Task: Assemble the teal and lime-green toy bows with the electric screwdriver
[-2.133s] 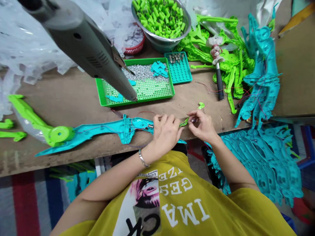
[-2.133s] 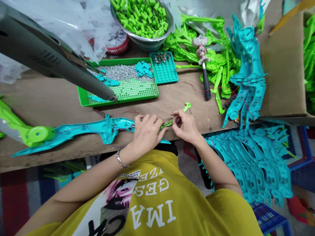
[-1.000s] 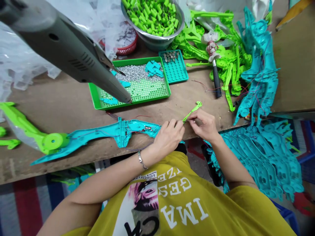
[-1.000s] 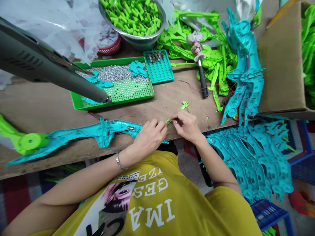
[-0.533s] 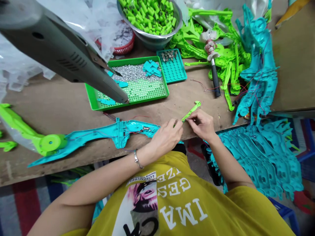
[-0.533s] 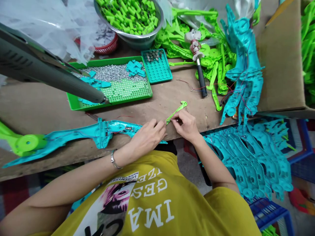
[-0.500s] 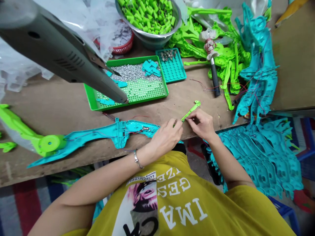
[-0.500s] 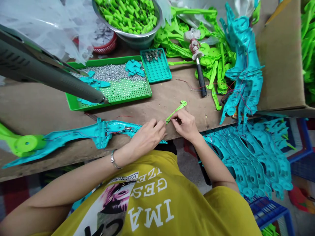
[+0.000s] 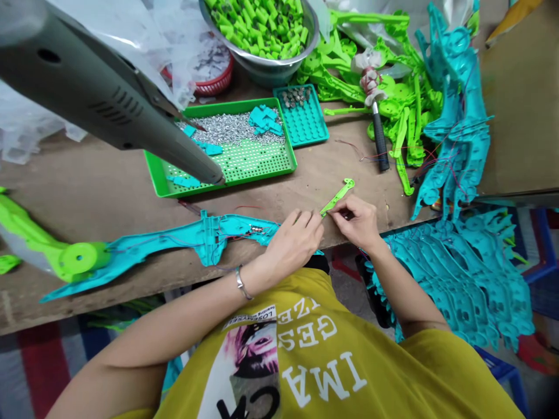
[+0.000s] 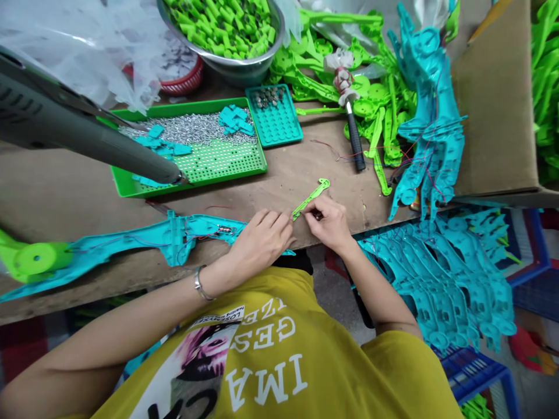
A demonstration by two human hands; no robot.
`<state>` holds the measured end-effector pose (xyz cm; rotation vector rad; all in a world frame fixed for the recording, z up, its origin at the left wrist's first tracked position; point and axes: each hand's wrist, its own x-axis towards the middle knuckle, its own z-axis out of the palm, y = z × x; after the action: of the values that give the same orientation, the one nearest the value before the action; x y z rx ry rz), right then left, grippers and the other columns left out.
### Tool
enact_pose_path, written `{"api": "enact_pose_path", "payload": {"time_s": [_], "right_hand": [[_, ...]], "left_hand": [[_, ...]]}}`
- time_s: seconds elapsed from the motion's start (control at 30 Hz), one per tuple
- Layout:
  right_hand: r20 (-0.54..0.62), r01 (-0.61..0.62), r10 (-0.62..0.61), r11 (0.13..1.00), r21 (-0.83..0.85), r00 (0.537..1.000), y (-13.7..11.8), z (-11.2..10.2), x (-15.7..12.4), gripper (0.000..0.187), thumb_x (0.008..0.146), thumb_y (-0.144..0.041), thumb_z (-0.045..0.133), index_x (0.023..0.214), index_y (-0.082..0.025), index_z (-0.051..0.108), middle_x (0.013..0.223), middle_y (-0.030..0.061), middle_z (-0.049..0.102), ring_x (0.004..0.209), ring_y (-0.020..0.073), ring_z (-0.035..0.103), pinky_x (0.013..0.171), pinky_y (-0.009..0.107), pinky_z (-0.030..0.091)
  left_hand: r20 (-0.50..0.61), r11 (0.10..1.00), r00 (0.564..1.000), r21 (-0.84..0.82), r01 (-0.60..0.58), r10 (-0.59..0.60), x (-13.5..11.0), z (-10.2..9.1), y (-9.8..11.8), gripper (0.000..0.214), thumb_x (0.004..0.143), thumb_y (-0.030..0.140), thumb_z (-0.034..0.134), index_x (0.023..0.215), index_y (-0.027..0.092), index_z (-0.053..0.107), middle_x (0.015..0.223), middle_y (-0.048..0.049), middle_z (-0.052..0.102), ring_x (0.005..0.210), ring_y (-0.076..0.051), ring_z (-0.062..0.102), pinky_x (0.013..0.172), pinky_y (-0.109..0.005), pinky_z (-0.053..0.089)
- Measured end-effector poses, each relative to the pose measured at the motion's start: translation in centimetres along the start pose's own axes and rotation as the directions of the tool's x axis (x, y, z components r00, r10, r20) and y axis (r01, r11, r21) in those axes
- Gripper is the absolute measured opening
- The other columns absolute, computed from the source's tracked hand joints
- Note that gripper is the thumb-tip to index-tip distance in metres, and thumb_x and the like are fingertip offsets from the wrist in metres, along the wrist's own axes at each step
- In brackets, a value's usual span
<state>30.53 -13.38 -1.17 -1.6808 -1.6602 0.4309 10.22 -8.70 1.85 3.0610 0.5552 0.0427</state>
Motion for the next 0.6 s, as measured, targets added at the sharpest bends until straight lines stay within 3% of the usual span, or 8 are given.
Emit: {"api": "enact_pose_path", "payload": {"time_s": [0.17,0.37,0.47,0.6], "right_hand": [[0.021,-0.037,0.037,0.999,-0.001,0.999,-0.6,0.0,0.1,0.012,0.085,-0.012,0.066,0.079,-0.021,0.072,0.073,-0.0001,0.072,0.063,0.0131,0.063,0.063,0.027,0.053],[0.046,-0.112,0.111,0.993,0.02,0.993,-0.8,0.3,0.5,0.006,0.086,-0.018,0.072,0.08,-0.021,0.073,0.075,0.0007,0.073,0.065,0.0143,0.065,0.066,0.029,0.055],[0.022,-0.194,0.193,0.981,0.028,0.981,-0.5,0.5,0.4,0.007,0.082,-0.019,0.074,0.078,-0.021,0.07,0.07,-0.0003,0.071,0.063,0.015,0.065,0.064,0.029,0.055],[0.024,-0.246,0.245,0.963,0.107,0.969,0.2,-0.3,0.4,0.004,0.082,-0.022,0.074,0.081,-0.021,0.07,0.073,-0.0004,0.072,0.061,0.0143,0.066,0.06,0.028,0.054]], "left_hand": [[0.064,1.0,0.998,-0.031,-0.004,0.006,0.1,-0.1,0.0,0.028,0.107,0.023,0.044,0.116,0.007,0.065,0.132,-0.0211,0.061,0.103,-0.027,0.06,0.081,-0.038,0.045],[0.107,0.997,0.994,-0.071,-0.006,0.013,0.3,-0.3,-0.2,0.025,0.106,0.024,0.046,0.11,0.008,0.065,0.11,-0.0169,0.066,0.101,-0.028,0.062,0.081,-0.038,0.046],[0.107,0.997,0.994,-0.083,0.0,0.008,0.3,-0.4,-0.2,0.024,0.103,0.017,0.047,0.114,0.008,0.067,0.13,-0.0209,0.063,0.102,-0.027,0.061,0.08,-0.039,0.047],[0.118,0.997,0.99,-0.035,-0.072,0.076,0.5,-0.7,-0.2,0.034,0.099,0.008,0.044,0.124,0.01,0.067,0.162,-0.0185,0.042,0.1,-0.026,0.06,0.073,-0.039,0.047]]}}
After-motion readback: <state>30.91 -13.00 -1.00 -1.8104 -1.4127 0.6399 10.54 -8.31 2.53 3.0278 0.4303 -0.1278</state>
